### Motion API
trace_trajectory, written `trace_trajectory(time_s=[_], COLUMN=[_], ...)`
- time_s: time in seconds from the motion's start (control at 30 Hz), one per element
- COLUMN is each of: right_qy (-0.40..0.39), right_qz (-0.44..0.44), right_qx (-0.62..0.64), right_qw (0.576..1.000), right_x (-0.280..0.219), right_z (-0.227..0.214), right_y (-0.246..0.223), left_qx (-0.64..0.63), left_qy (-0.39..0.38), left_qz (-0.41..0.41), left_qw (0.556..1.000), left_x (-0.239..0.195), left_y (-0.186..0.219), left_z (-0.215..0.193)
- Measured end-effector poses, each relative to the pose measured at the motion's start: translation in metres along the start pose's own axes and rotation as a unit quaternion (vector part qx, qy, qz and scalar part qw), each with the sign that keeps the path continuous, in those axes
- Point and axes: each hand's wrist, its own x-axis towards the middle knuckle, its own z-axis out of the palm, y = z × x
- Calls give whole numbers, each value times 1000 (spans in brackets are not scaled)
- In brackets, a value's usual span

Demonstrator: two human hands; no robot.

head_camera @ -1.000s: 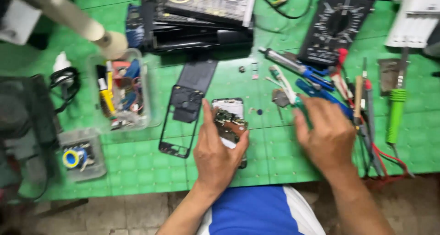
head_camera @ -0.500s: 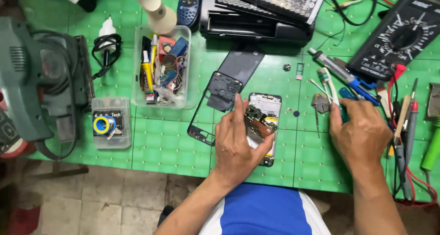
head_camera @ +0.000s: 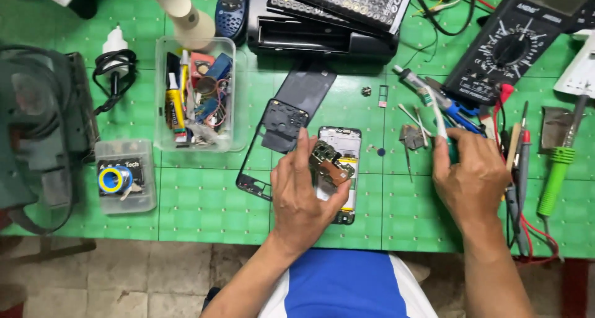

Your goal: Disassembling a smartphone to clean and inspect internal components using a toothbrush and prying tool.

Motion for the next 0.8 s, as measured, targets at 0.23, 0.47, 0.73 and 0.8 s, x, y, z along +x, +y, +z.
trace_trajectory(time_s=[0.23,0.47,0.73,0.8], right_qy=[-83,-279,-292,-287], right_qz=[201,304,322,308], right_qx=[183,480,439,455], right_qw=[959,774,786,785], right_x=[2,18,22,23], right_z=[-41,-47,-36,-33], right_y=[-19,-71,-79,-75], left_qx=[6,14,28,-28], left_qy=[11,5,22,-7], left_qz=[16,29,21,19], left_qw=[1000,999,999,999], left_x=[7,14,12,8], left_y=[10,27,29,25], left_z=[1,2,2,3])
